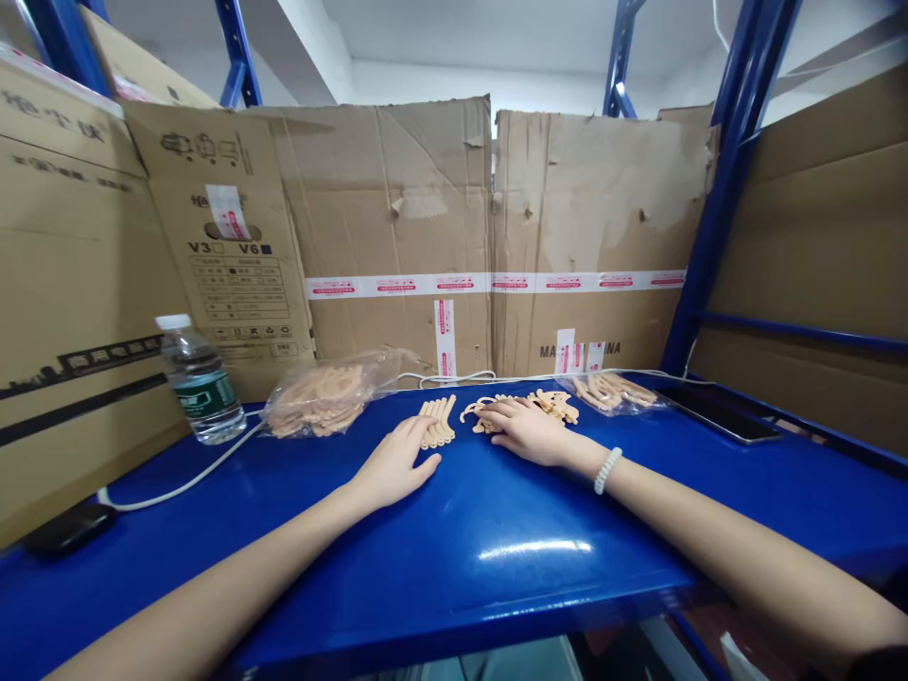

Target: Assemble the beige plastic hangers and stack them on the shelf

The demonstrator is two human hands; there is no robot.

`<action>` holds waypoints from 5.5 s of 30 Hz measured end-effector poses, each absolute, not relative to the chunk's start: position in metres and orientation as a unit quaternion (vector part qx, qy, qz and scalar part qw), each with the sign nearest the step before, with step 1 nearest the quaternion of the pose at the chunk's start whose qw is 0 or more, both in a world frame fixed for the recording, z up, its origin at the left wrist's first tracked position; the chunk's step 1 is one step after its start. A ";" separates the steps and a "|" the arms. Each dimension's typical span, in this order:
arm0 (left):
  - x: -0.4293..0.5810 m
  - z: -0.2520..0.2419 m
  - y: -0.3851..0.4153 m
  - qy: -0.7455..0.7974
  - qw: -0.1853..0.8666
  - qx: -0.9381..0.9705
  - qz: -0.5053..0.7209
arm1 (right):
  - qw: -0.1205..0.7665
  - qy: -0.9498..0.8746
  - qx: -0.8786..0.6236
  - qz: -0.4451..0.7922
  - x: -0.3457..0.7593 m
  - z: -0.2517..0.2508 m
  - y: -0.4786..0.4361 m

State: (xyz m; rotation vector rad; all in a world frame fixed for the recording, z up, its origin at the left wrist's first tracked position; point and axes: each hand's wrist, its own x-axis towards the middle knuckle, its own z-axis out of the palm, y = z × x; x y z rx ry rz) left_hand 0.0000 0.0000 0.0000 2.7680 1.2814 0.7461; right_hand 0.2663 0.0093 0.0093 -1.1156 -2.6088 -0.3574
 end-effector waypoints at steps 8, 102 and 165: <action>-0.012 0.000 0.006 0.412 -0.010 0.875 0.255 | 0.190 -0.878 -0.428 -0.100 0.288 0.028 0.002; 0.010 0.011 -0.016 0.364 0.288 0.775 0.429 | 0.653 -0.521 -0.331 0.439 0.262 0.026 -0.010; 0.023 0.007 -0.038 0.248 0.320 0.821 0.402 | 0.355 -0.593 -0.291 0.662 0.235 0.010 -0.038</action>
